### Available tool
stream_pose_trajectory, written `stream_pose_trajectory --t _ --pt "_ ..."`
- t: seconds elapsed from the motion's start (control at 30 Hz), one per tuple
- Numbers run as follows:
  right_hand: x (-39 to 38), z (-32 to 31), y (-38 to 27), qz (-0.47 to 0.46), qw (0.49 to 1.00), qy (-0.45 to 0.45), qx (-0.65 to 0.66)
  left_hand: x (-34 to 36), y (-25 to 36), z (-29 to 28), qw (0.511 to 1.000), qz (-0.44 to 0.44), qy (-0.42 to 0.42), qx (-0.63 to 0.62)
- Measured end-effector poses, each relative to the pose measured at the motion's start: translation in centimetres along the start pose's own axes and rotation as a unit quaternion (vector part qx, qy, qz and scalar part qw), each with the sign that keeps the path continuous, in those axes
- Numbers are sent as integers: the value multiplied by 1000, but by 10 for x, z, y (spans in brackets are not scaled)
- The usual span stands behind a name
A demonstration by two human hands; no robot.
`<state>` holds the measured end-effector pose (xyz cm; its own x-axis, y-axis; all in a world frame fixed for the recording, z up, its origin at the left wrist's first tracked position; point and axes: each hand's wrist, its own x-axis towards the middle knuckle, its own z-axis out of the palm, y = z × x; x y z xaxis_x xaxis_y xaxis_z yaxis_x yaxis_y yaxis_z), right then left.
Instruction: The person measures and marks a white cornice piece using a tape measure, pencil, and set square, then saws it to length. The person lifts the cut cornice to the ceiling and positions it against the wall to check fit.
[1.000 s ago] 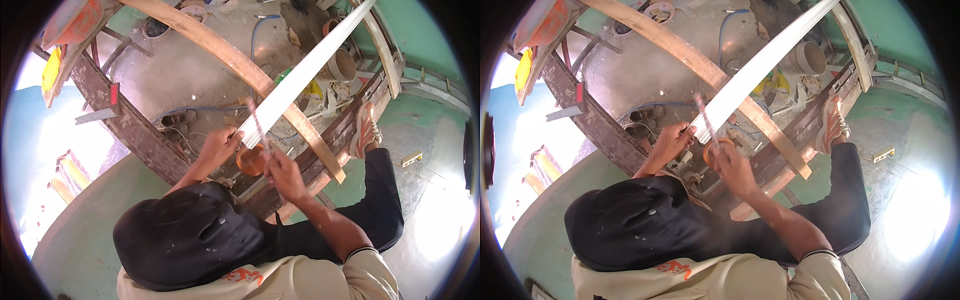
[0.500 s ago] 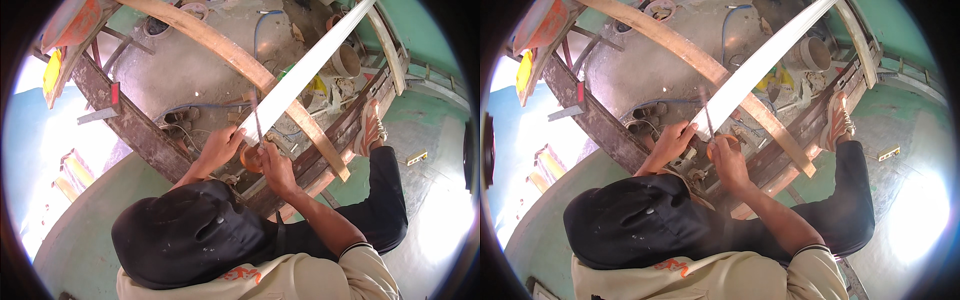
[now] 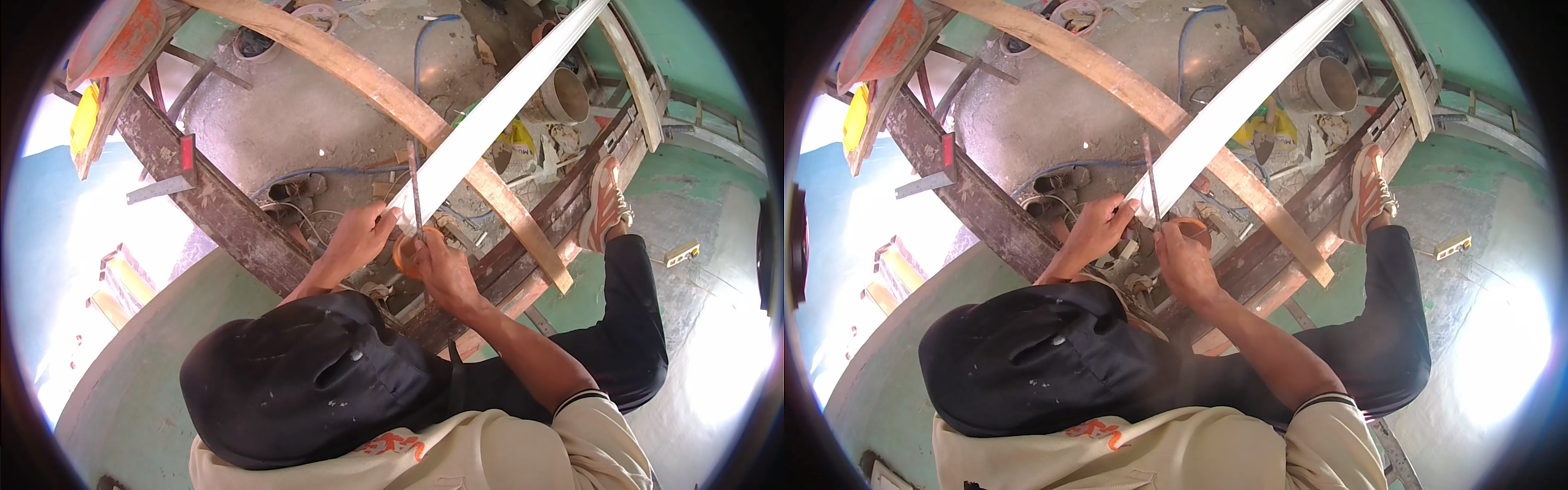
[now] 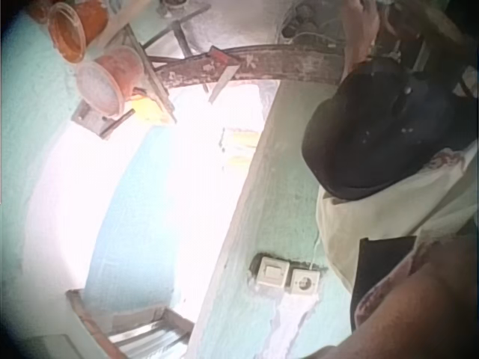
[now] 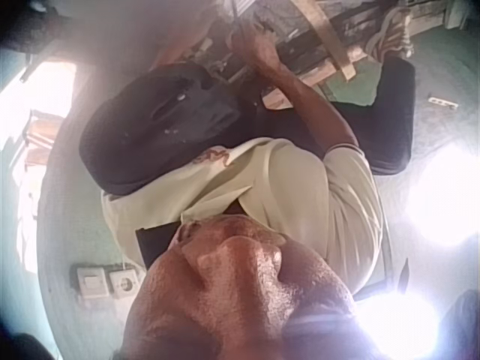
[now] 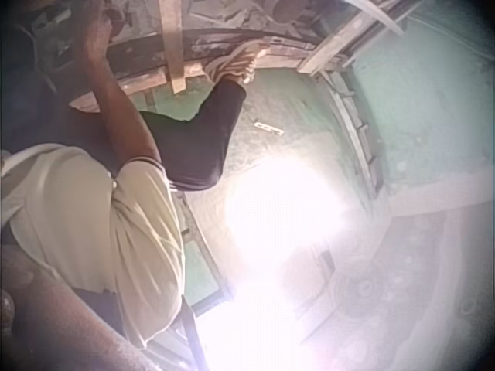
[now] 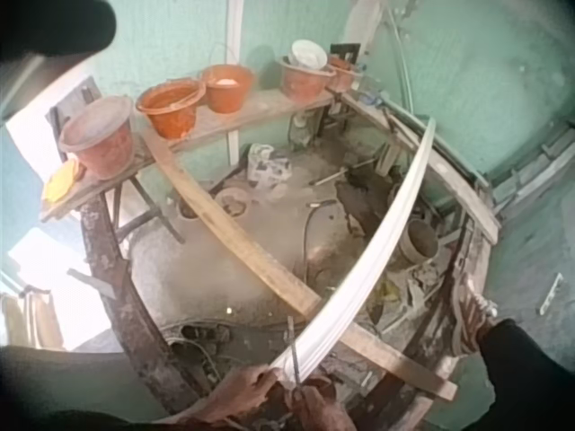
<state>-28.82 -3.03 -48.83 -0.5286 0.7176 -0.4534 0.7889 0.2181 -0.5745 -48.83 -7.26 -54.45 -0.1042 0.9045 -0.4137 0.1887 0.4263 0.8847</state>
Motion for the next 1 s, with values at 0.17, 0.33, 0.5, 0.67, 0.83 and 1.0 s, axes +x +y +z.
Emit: stream_pose_trajectory --t 0.17,0.33,0.5,0.67,0.83,1.0 --pt "0 3 1 2 1000 -8 3 0 2 0 1000 -4 2 7" --pt "1 3 -2 -8 999 -6 46 0 -5 1 1000 0 5 10" --pt "2 2 -2 -15 999 -2 41 0 -2 1 1000 4 6 15" --pt "3 -1 -5 -9 1000 -9 10 -2 3 0 1000 -2 10 3" --pt "4 1 -4 -31 999 18 -17 -2 1 1 1000 6 17 10" --pt "4 -1 -5 -41 999 24 -20 -1 0 3 1000 5 20 17"
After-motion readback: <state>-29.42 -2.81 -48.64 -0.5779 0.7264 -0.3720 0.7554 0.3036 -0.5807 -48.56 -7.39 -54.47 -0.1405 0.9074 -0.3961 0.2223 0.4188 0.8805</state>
